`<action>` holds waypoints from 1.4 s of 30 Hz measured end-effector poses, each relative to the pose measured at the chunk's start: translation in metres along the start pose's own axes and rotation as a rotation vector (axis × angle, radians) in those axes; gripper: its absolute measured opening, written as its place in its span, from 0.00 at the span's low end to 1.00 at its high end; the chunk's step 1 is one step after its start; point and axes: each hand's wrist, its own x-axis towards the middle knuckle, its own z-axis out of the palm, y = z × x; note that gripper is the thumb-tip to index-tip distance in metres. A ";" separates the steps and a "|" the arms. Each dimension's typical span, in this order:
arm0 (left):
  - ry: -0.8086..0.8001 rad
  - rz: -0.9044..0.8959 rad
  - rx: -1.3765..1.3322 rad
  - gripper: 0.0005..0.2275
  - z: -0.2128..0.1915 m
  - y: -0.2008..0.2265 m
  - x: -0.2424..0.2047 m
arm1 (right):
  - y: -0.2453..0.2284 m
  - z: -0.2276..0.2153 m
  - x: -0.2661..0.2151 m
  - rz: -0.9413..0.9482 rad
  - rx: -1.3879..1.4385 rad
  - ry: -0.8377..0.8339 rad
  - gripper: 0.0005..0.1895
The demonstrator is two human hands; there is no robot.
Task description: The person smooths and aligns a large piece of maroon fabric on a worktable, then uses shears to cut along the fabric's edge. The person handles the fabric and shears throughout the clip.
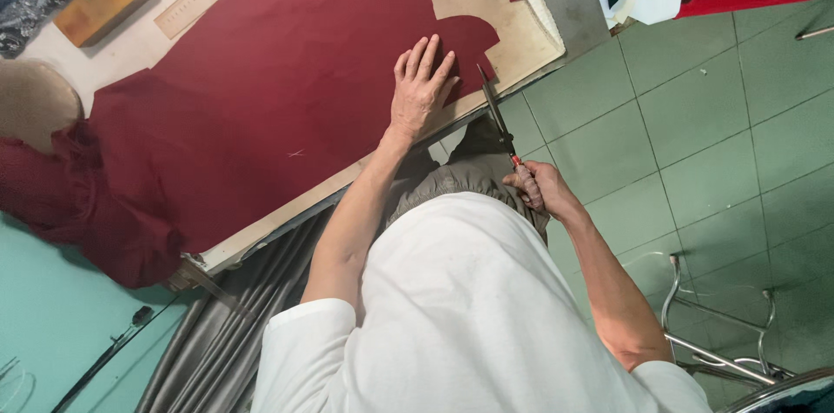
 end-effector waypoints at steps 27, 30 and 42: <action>-0.023 -0.014 -0.004 0.19 0.003 0.000 -0.001 | 0.025 -0.009 0.018 0.016 -0.073 0.036 0.11; -0.014 -0.015 0.002 0.19 0.005 0.000 -0.001 | 0.026 -0.007 0.017 0.016 -0.088 0.052 0.11; -0.004 -0.002 0.014 0.19 0.005 -0.001 -0.001 | -0.001 0.001 0.006 0.007 -0.122 0.050 0.11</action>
